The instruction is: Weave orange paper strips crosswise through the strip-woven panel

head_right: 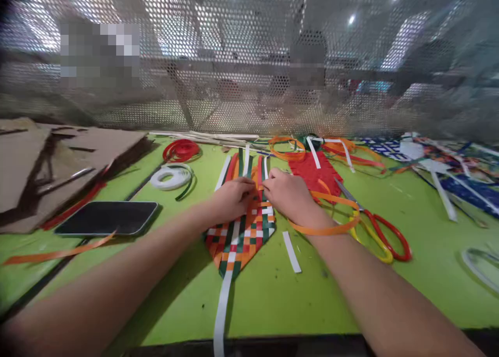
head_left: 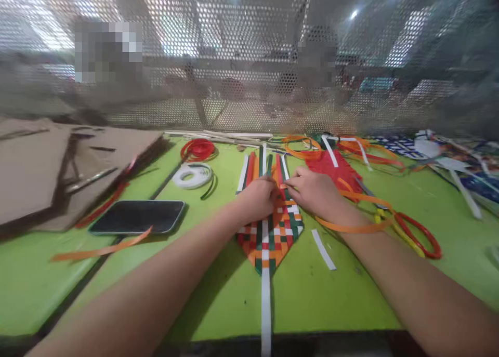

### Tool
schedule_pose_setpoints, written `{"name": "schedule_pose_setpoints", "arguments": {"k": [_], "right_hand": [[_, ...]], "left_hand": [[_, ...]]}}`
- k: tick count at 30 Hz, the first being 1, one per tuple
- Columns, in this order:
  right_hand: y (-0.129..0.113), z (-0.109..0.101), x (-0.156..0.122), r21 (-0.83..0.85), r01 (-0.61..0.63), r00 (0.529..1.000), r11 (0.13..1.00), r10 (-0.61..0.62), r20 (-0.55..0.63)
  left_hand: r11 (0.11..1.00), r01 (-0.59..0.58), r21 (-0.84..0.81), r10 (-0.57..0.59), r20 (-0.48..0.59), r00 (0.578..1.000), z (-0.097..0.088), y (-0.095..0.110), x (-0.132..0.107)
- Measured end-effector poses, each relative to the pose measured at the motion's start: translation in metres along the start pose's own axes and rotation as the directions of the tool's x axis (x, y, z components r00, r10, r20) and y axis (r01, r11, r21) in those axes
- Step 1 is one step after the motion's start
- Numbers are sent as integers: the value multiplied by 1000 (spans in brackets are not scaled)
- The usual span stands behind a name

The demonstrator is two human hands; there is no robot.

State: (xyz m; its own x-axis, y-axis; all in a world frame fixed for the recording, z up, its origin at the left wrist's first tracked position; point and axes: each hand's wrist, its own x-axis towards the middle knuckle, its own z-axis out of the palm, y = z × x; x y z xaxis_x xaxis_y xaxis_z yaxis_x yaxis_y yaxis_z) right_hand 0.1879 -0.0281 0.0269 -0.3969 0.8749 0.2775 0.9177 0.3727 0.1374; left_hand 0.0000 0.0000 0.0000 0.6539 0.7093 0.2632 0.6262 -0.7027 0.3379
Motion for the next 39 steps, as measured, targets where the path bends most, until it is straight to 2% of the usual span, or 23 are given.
{"name": "schedule_pose_setpoints", "arguments": {"k": [8, 10, 13, 16, 19, 21, 23, 25, 27, 32, 35, 37, 39], "right_hand": [[-8, -4, 0, 24, 31, 999, 999, -32, 14], [-7, -3, -1, 28, 33, 999, 999, -33, 13], [-6, 0, -1, 43, 23, 1000, 999, -24, 20], [-5, 5, -1, 67, 14, 999, 998, -16, 31], [-2, 10, -1, 117, 5, 1000, 993, -8, 26], [0, 11, -1, 160, -5, 1000, 987, 1, 28], [2, 12, -1, 207, -10, 1000, 978, 4, 31], [3, 11, -2, 248, -3, 1000, 969, -5, 31], [3, 11, -2, 277, 6, 999, 961, -16, 32], [4, 9, -3, 321, 19, 999, 947, -33, 37], [6, 9, -4, 331, 20, 999, 944, -34, 35], [6, 9, -5, 335, 24, 999, 942, -38, 34], [7, 10, -5, 340, 26, 999, 940, -41, 36]], "left_hand": [[994, 10, -107, -11, -14, 1000, -4, 0, -1], [984, 58, -170, -60, -5, 998, -5, -3, 1], [932, 202, -301, -195, 52, 979, -7, -9, 7], [795, 352, -494, -345, 110, 932, -6, -15, 15], [554, 465, -691, -487, 184, 854, -7, -18, 21], [388, 486, -784, -523, 247, 816, -10, -16, 22], [250, 476, -843, -521, 297, 800, -14, -12, 22], [169, 475, -864, -517, 333, 789, -16, -9, 21], [186, 491, -851, -517, 340, 786, -15, -9, 20], [479, 525, -703, -498, 275, 822, -2, -16, 19], [626, 508, -592, -514, 177, 839, 5, -16, 19], [692, 498, -523, -523, 112, 845, 7, -13, 19], [721, 500, -480, -534, 75, 842, 7, -10, 19]]}}
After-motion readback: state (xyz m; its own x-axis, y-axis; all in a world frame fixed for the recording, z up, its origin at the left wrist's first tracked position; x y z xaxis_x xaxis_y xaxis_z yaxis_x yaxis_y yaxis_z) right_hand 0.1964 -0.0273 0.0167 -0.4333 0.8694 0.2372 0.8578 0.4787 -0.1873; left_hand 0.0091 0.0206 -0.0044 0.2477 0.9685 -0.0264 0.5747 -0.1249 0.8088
